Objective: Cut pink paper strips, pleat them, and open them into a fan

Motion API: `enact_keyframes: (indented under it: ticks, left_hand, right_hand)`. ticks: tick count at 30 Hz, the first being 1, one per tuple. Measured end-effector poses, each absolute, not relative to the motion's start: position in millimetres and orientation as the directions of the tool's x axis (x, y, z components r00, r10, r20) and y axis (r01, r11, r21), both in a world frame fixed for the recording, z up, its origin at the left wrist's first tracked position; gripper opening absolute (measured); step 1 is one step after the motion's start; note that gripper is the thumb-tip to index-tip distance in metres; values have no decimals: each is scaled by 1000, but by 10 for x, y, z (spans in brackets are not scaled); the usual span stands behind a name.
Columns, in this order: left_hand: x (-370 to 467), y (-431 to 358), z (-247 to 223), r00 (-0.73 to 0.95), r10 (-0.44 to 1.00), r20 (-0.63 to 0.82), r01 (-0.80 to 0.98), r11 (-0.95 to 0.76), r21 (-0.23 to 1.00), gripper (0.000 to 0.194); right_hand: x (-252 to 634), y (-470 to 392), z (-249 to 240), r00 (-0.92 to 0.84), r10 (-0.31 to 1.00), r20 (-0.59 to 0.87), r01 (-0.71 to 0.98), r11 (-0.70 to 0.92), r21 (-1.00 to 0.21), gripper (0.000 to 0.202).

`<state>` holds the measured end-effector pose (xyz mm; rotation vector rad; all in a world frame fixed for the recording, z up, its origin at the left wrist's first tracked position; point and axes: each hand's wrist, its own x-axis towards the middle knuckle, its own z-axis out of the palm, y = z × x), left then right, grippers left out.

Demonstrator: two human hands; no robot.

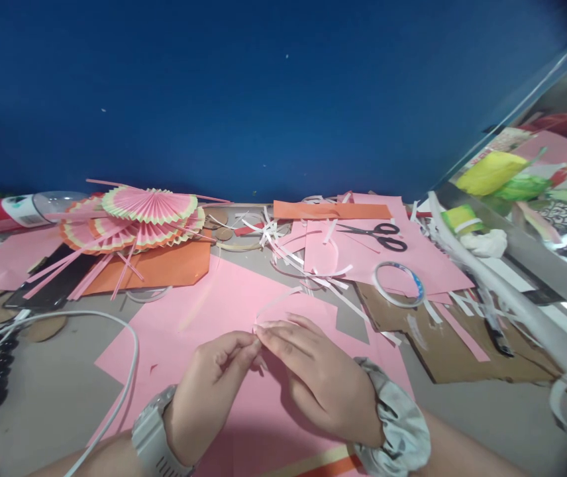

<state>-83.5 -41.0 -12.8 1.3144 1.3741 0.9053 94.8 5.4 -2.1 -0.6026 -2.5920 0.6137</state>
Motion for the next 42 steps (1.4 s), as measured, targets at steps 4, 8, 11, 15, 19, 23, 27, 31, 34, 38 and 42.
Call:
enact_keyframes:
  ticks: [4, 8, 11, 15, 19, 23, 27, 31, 34, 38, 42]
  left_hand:
    - [-829, -411, -128, 69, 985, -159, 240, 138, 961, 26]
    - [-826, -417, -130, 77, 985, -155, 229, 134, 964, 26]
    - [-829, -425, -132, 78, 985, -151, 237, 129, 963, 26]
    - [-832, -428, -142, 79, 985, -155, 233, 133, 963, 25]
    - [-828, -422, -147, 67, 984, -164, 233, 144, 962, 25]
    - [-825, -422, -132, 59, 986, -153, 244, 135, 960, 25]
    - [-833, -427, -116, 60, 985, -161, 251, 141, 958, 26]
    - [-847, -425, -127, 76, 983, -167, 240, 145, 960, 27]
    - [-852, -416, -129, 83, 981, -176, 235, 153, 960, 26]
    - [-848, -391, -118, 92, 976, -197, 223, 173, 959, 26]
    - [-847, -381, -124, 100, 976, -194, 208, 171, 963, 26]
  right_hand:
    - [947, 76, -34, -817, 485, 312, 255, 789, -559, 66]
    - [949, 82, -42, -803, 509, 311, 243, 755, -609, 63]
    - [955, 75, -49, -799, 521, 300, 242, 736, -633, 64]
    - [961, 67, -60, -795, 537, 282, 251, 714, -653, 66]
    - [960, 66, -64, -796, 538, 279, 241, 704, -668, 66]
    - [949, 63, -59, -792, 535, 294, 231, 708, -668, 67]
    - [941, 57, -61, -795, 521, 310, 230, 733, -640, 66]
    - [939, 54, -81, -799, 507, 323, 235, 757, -609, 65]
    - [936, 54, -97, -796, 504, 335, 235, 768, -595, 65]
    - [930, 57, -105, -792, 510, 335, 244, 768, -592, 65]
    - [928, 58, -103, -787, 516, 337, 248, 765, -594, 63]
